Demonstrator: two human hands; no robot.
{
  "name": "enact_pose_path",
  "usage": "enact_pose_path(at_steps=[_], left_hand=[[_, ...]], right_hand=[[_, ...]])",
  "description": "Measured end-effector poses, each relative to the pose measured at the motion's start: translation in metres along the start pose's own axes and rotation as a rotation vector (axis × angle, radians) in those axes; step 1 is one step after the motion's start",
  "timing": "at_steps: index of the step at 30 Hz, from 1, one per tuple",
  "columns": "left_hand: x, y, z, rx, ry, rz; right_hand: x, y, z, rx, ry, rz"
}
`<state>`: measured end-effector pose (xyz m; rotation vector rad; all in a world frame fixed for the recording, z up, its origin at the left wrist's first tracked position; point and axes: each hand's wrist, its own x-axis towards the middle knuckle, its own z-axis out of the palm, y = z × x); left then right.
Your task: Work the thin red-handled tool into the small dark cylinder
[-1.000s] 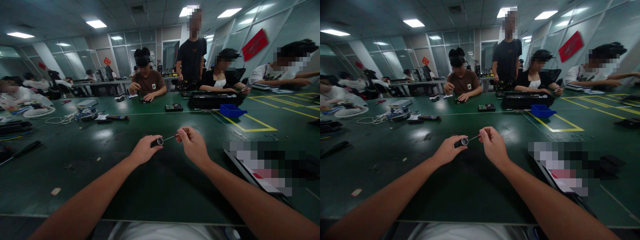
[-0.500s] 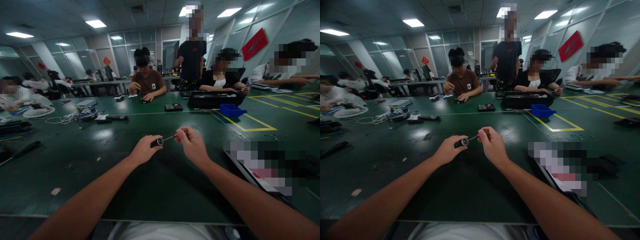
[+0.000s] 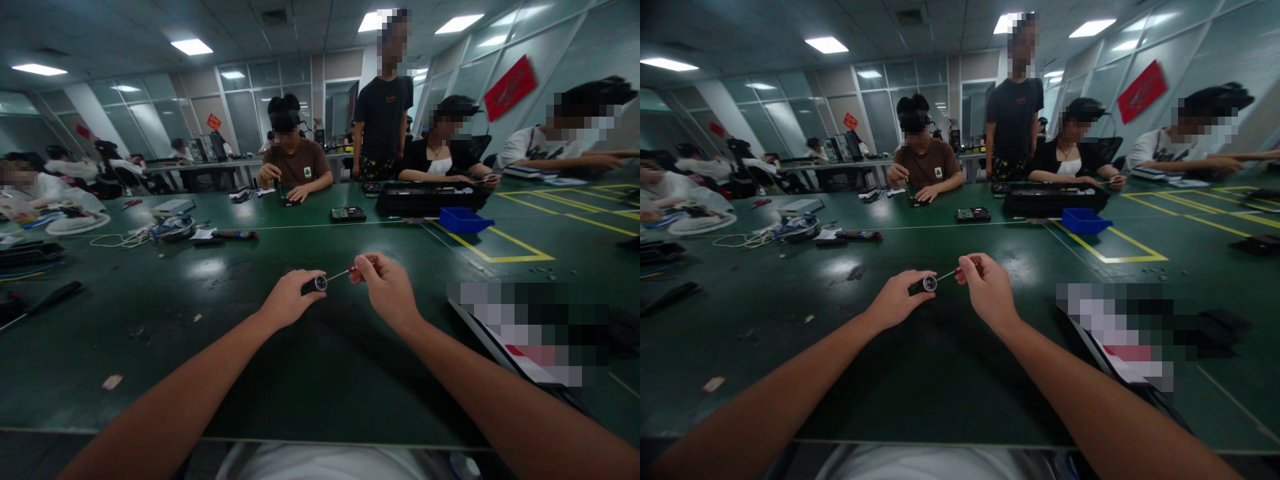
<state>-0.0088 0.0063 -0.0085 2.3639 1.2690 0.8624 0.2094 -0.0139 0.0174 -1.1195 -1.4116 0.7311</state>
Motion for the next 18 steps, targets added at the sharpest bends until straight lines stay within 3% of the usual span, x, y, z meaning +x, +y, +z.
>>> enact_pose_path(at_steps=[8,18], left_hand=[[0.0003,0.0015,0.0006,-0.003,-0.003,0.000],[0.0004,0.0015,-0.0001,0.032,-0.007,-0.032]], right_hand=[[0.0014,0.0014,0.0002,-0.035,0.019,0.040],[-0.0053,-0.0004,-0.0024,-0.189,-0.125,-0.161]])
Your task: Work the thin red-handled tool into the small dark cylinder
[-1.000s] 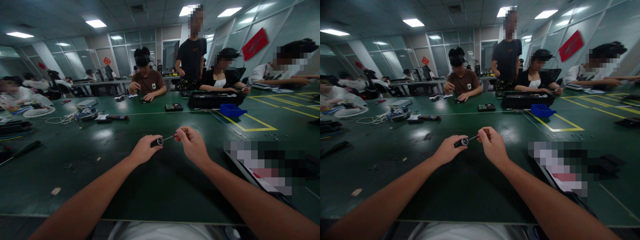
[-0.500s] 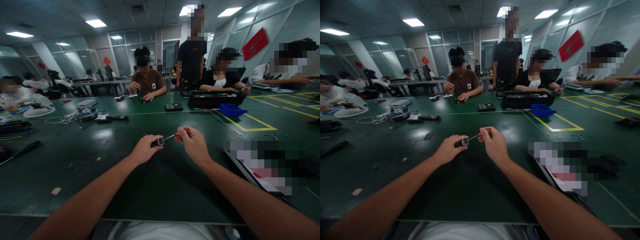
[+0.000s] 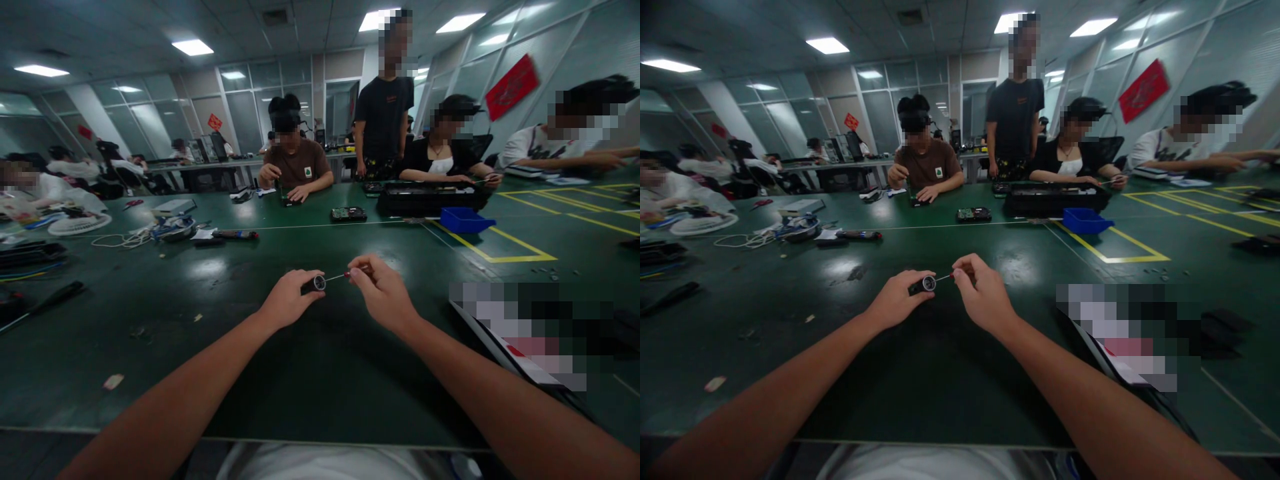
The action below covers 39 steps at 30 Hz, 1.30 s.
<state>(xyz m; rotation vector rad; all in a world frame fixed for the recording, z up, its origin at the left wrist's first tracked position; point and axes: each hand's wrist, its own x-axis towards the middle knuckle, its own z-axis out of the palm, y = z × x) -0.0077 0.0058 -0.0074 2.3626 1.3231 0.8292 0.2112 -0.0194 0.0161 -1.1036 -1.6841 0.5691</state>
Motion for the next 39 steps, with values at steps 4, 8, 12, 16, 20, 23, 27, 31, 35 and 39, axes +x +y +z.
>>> enact_pose_path(at_steps=[4,8,12,16,20,23,27,31,35,39], left_hand=[[0.000,0.002,0.000,-0.003,-0.016,0.009],[0.000,0.001,0.000,0.008,-0.021,0.019],[-0.001,0.000,-0.002,0.019,-0.013,0.013],[-0.001,0.003,-0.003,0.022,-0.009,0.010],[-0.001,0.005,-0.002,0.013,-0.014,0.015],[0.000,0.003,-0.002,0.021,-0.007,0.004],[0.001,0.001,-0.003,0.009,0.006,-0.005],[0.001,0.002,-0.003,-0.007,0.012,0.039],[0.002,0.001,-0.003,0.067,0.000,0.114],[0.002,-0.001,-0.003,0.074,0.007,0.093]], right_hand=[[0.000,-0.003,0.000,-0.054,-0.013,0.035],[0.001,-0.004,0.000,-0.130,0.001,0.036],[0.001,0.001,0.001,-0.095,-0.013,-0.001],[0.001,0.002,0.001,-0.092,-0.022,0.032],[-0.001,0.000,0.001,-0.131,-0.008,0.036],[-0.003,0.000,0.001,-0.084,0.000,0.045],[-0.002,0.000,0.004,0.058,0.054,0.049],[0.006,0.007,0.007,0.313,0.086,0.148],[0.015,0.022,0.007,0.554,0.086,0.421],[0.016,0.026,0.007,0.578,0.171,0.424]])
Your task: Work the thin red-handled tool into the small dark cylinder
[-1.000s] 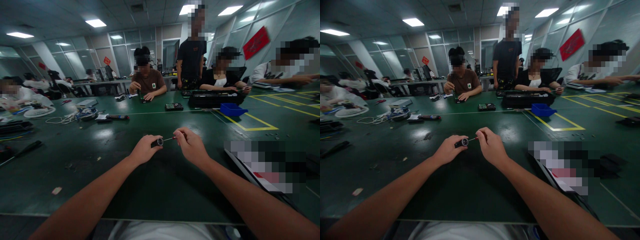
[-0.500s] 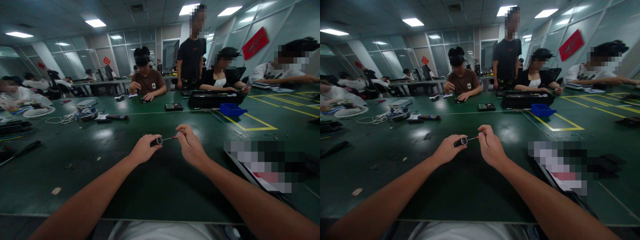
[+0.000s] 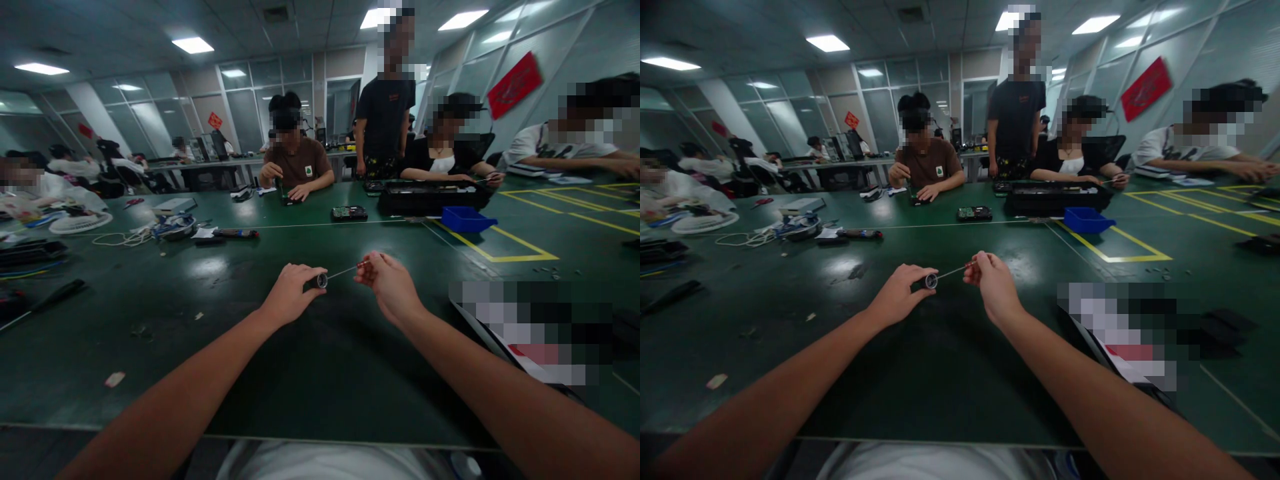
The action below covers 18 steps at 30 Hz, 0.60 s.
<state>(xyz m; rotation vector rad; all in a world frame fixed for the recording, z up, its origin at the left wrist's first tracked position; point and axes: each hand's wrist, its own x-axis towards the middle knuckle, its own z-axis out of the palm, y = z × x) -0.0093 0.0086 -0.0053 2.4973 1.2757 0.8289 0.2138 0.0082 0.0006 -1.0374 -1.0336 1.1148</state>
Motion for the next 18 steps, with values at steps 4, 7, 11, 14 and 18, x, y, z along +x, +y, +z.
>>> enact_pose_path(at_steps=[4,7,11,14,18], left_hand=[[0.000,0.002,-0.001,-0.027,0.009,-0.025],[0.000,0.005,-0.002,-0.022,0.006,-0.052],[0.000,0.007,-0.002,-0.021,0.004,-0.062],[0.000,0.006,-0.001,-0.020,0.005,-0.056],[0.000,0.005,-0.001,-0.022,-0.007,-0.075]], right_hand=[[-0.006,-0.004,0.004,-0.098,-0.017,-0.117],[-0.009,-0.004,0.006,-0.148,-0.037,-0.179],[-0.009,-0.001,0.006,-0.171,-0.041,-0.217],[-0.010,-0.003,0.006,-0.206,-0.042,-0.237],[-0.016,-0.014,0.005,-0.358,-0.043,-0.259]])
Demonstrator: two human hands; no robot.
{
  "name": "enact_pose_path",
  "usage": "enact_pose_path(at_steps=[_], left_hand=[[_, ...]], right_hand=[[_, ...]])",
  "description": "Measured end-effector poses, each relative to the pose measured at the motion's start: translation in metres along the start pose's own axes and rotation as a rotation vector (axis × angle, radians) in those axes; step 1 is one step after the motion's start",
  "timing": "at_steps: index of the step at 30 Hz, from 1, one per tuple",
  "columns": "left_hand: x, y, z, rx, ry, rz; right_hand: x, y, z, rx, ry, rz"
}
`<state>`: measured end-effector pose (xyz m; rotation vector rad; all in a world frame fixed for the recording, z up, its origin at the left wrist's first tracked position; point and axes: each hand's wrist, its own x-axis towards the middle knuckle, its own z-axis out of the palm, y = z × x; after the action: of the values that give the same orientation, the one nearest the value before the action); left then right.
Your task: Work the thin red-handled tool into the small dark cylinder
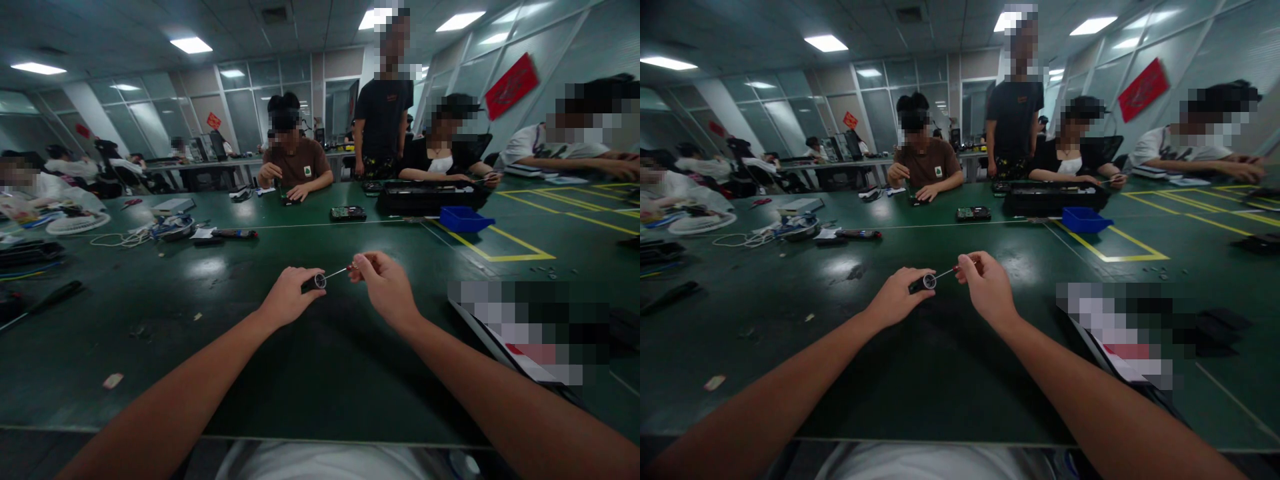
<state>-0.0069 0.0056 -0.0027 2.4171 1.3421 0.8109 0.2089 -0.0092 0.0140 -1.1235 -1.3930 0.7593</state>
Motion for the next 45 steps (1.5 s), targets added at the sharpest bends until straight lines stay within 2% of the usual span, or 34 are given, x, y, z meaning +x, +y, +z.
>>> enact_pose_path(at_steps=[4,10,16,22,31,45], left_hand=[[-0.001,-0.003,0.001,-0.004,0.001,-0.005],[-0.002,-0.006,0.002,0.003,0.001,0.014],[-0.002,-0.007,0.004,0.007,0.000,0.021],[-0.002,-0.006,0.002,0.014,0.000,0.010],[0.000,-0.006,0.001,0.008,0.007,0.003],[-0.001,-0.006,0.002,0.003,0.009,0.003]], right_hand=[[-0.004,-0.008,-0.005,-0.228,0.009,-0.034],[-0.007,-0.007,-0.005,-0.261,-0.089,-0.186],[-0.007,-0.007,-0.004,-0.332,-0.100,-0.122],[-0.006,-0.001,-0.003,-0.342,-0.116,-0.189],[-0.007,-0.003,-0.004,-0.374,-0.138,-0.165],[-0.005,0.005,-0.004,-0.227,-0.102,-0.077]])
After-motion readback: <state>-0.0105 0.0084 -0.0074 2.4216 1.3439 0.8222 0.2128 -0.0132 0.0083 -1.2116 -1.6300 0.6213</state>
